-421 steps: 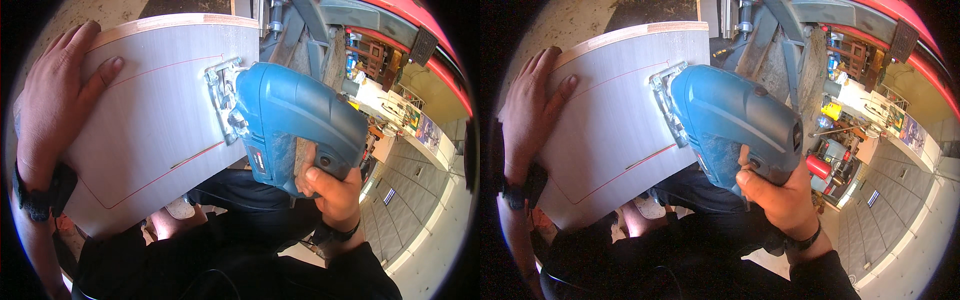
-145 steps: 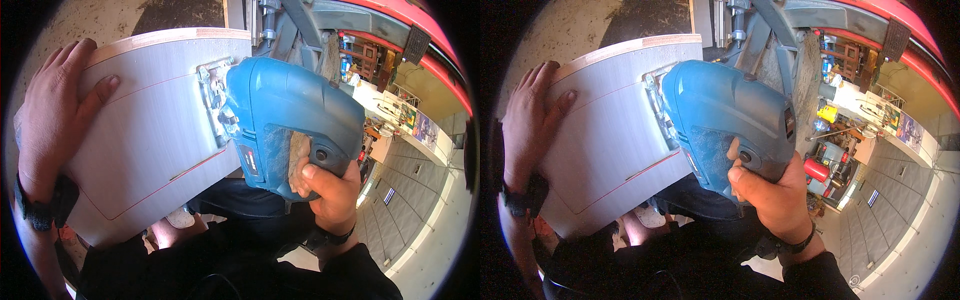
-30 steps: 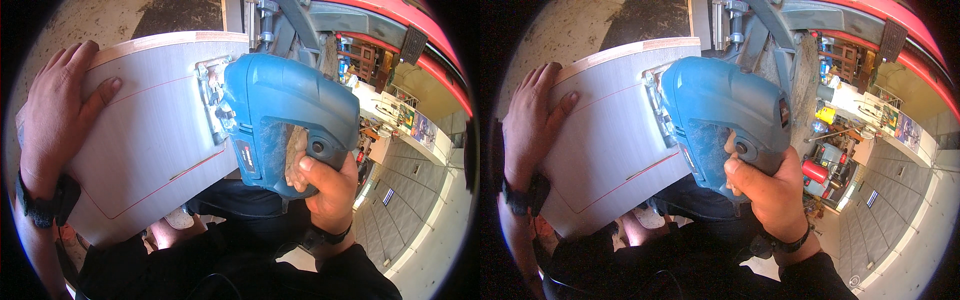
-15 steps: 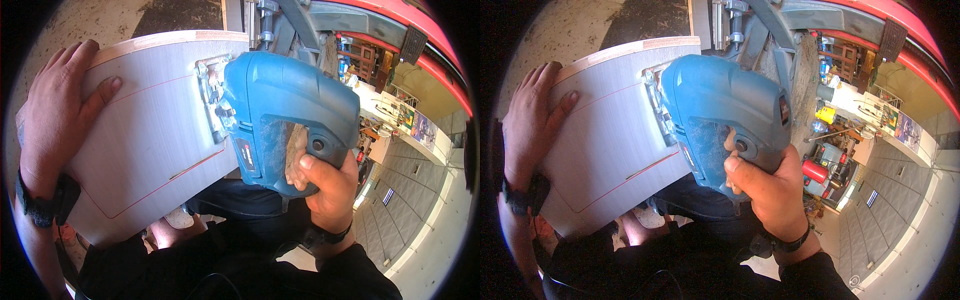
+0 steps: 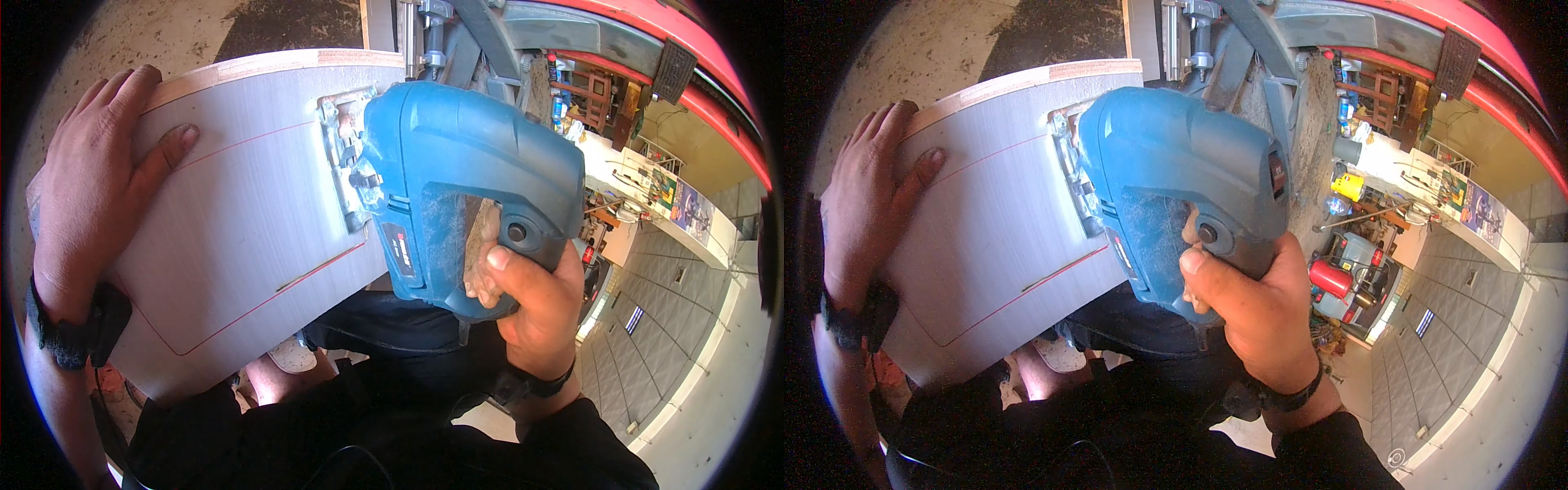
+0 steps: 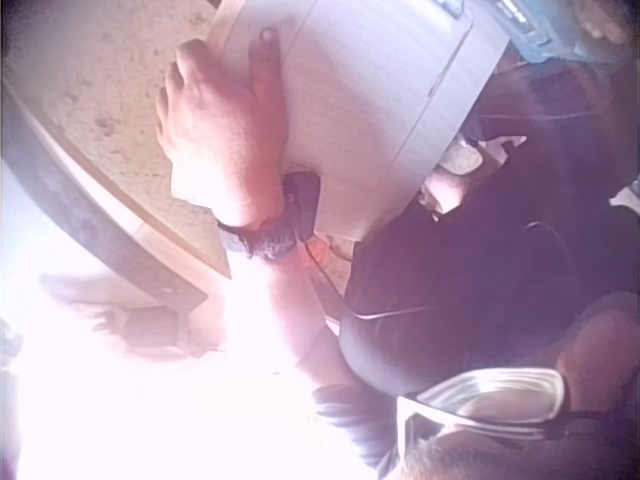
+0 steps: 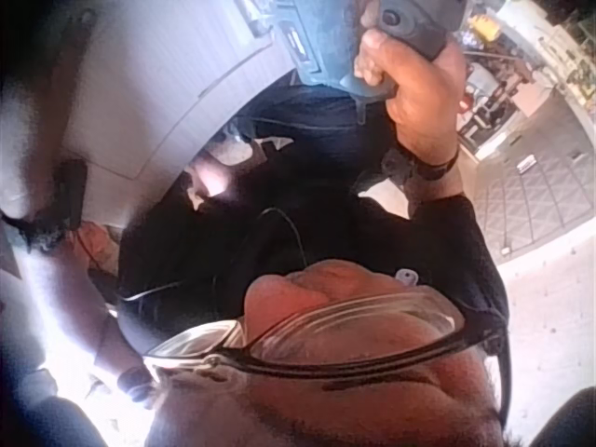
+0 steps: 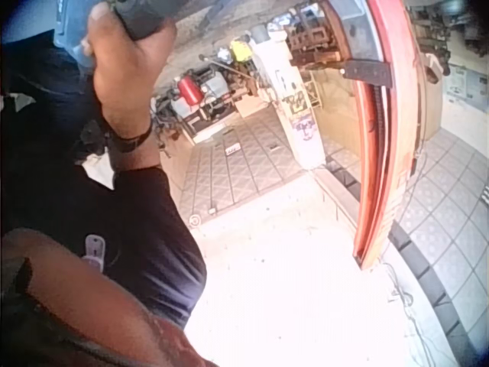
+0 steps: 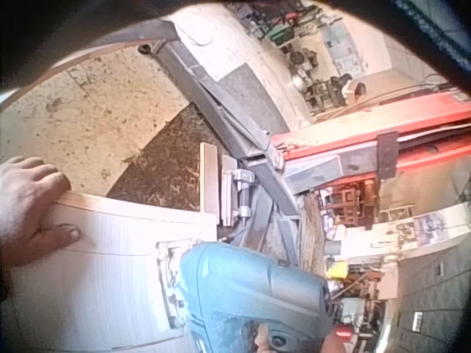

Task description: Cutting a rectangular hole in a wooden board using a jigsaw.

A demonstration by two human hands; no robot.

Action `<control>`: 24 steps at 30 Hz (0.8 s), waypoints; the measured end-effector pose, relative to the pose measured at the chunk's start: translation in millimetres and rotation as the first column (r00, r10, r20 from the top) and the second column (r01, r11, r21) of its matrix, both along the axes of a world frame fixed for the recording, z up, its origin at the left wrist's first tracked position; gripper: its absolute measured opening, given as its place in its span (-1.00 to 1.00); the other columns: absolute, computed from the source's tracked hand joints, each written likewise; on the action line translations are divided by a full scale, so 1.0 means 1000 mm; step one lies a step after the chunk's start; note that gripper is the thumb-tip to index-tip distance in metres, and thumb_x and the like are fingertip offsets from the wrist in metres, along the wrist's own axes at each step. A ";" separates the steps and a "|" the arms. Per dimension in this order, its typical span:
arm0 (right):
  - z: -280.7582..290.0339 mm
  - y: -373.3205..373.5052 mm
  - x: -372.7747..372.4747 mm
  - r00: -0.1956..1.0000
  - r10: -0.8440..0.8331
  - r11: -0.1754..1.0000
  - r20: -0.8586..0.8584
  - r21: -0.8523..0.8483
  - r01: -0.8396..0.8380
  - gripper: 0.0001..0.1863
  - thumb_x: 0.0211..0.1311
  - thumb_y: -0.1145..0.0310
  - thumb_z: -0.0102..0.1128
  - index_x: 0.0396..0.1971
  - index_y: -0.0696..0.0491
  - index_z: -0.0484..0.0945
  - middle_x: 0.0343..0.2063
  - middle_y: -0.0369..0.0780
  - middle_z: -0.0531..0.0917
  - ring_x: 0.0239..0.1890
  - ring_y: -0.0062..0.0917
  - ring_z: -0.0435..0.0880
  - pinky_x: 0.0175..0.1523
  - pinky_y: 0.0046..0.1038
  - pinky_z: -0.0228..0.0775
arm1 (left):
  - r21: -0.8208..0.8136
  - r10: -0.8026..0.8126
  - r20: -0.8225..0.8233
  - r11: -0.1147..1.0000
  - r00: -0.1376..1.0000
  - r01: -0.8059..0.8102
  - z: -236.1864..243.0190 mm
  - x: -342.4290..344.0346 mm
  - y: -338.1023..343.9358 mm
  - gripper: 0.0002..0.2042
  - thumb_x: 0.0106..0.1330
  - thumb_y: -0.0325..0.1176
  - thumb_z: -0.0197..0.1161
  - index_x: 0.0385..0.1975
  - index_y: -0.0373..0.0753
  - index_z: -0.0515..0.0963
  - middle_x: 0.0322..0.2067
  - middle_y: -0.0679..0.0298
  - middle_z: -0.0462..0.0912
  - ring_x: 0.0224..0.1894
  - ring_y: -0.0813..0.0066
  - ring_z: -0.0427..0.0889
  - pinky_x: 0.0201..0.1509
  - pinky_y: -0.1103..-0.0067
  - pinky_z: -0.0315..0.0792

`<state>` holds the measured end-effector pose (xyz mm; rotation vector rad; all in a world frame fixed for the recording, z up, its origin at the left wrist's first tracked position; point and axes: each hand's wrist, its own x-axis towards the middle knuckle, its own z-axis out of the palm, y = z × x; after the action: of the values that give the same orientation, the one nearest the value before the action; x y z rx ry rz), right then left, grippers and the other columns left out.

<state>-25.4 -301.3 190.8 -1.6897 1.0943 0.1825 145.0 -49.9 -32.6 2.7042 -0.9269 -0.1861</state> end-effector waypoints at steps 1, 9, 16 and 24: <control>0.000 0.000 0.000 1.000 0.007 1.000 0.004 0.009 -0.007 -0.72 0.25 0.44 0.41 -0.08 0.14 0.60 -0.37 -0.26 0.69 -0.39 -0.59 0.65 -0.24 -0.50 0.51 | 0.006 0.008 -0.012 1.000 1.000 -0.008 0.000 0.000 0.000 -0.49 0.41 0.10 0.29 0.18 -0.14 0.57 -0.02 0.08 0.74 0.03 0.14 0.73 0.13 0.24 0.66; -0.001 0.002 -0.002 0.999 -0.032 0.999 0.006 -0.027 0.032 -0.71 0.25 0.46 0.41 -0.06 0.13 0.59 -0.31 -0.25 0.69 -0.39 -0.58 0.66 -0.23 -0.48 0.53 | 0.015 0.019 -0.009 1.000 1.000 -0.019 0.000 -0.002 0.000 -0.48 0.42 0.11 0.29 0.19 -0.14 0.56 0.00 0.09 0.73 0.05 0.12 0.73 0.15 0.24 0.66; -0.002 -0.003 -0.001 1.000 0.004 1.000 0.018 0.022 -0.005 -0.71 0.24 0.46 0.42 -0.07 0.13 0.60 -0.35 -0.26 0.69 -0.40 -0.58 0.66 -0.25 -0.49 0.51 | 0.024 0.015 -0.022 1.000 1.000 -0.015 -0.001 0.001 0.000 -0.47 0.42 0.11 0.28 0.19 -0.15 0.57 0.00 0.08 0.73 0.05 0.12 0.73 0.15 0.25 0.66; -0.002 -0.001 0.000 0.999 0.002 1.000 0.039 0.008 -0.003 -0.72 0.24 0.45 0.43 -0.08 0.14 0.60 -0.36 -0.26 0.70 -0.40 -0.59 0.65 -0.24 -0.50 0.50 | 0.007 0.009 -0.019 1.000 1.000 -0.009 0.003 0.000 -0.001 -0.48 0.42 0.08 0.30 0.18 -0.17 0.57 -0.02 0.07 0.72 0.02 0.13 0.72 0.11 0.26 0.65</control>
<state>-25.1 -302.7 189.2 -1.6809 1.0613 0.1549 144.6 -50.6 -29.5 2.7074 -0.9100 -0.2128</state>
